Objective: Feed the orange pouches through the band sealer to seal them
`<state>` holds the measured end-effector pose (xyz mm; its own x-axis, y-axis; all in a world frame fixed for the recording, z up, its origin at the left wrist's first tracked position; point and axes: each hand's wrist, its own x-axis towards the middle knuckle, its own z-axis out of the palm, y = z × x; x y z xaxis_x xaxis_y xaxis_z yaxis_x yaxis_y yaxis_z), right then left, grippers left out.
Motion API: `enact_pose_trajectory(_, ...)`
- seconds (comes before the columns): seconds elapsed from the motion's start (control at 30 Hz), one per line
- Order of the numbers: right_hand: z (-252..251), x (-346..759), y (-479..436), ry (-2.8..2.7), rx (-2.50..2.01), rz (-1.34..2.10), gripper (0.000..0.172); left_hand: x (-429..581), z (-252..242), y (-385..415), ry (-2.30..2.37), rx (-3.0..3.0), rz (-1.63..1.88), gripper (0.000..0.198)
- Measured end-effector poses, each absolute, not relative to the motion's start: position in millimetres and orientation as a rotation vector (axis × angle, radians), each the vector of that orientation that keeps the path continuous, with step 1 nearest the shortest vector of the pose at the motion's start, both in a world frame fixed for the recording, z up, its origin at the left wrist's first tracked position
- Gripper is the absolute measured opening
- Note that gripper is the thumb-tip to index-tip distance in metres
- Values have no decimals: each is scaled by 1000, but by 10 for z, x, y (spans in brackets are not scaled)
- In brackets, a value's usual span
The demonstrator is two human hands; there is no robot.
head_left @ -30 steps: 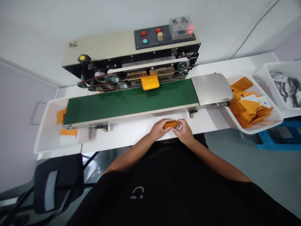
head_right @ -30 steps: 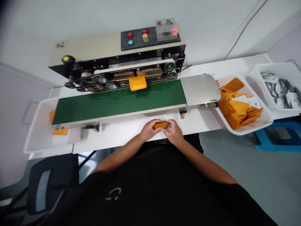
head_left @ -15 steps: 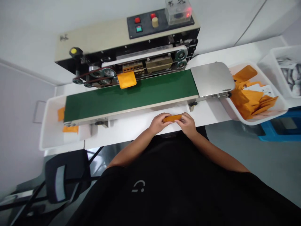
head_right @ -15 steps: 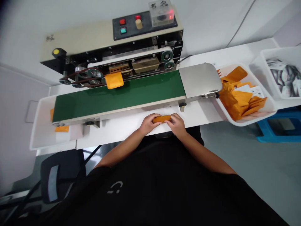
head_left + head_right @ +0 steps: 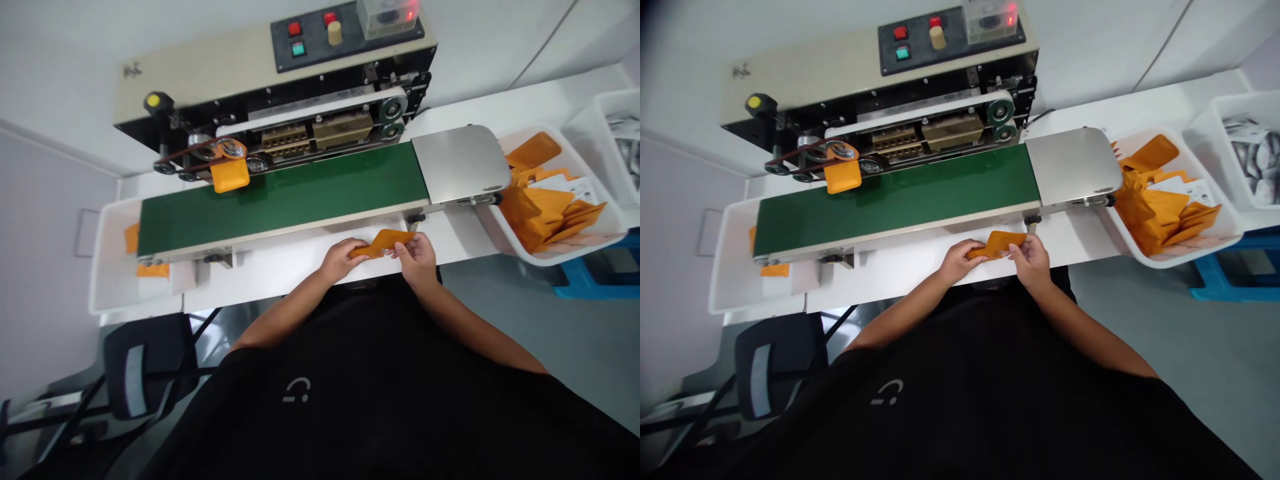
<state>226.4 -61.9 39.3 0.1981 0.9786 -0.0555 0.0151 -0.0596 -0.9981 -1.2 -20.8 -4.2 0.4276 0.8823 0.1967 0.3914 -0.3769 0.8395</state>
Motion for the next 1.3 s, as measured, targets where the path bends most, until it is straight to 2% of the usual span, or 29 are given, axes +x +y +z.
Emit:
enact_pose_trajectory(0.33, 1473, 2560, -39, -886, -1195, 1181, 31, 2, -14, -204, 1108, 1946, 854, 32)
enact_pose_trajectory(0.5, 1585, 2714, 288, -919, -1169, 1231, 32, -7, -46, -207, 1100, 1954, 875, 31)
enact_pose_trajectory(0.73, 1685, 2738, 638, -823, -1335, 1244, 12, -13, -34, -205, 1101, 1944, 871, 31)
enact_pose_trajectory(0.97, 1720, 2774, 1099, -909, -1413, 1264, 5, -4, -20, -207, 1068, 1931, 879, 30)
enact_pose_trajectory(1.3, 1592, 2703, 1443, -1182, -1439, 1297, 35, -21, -65, -208, 1050, 1929, 888, 30)
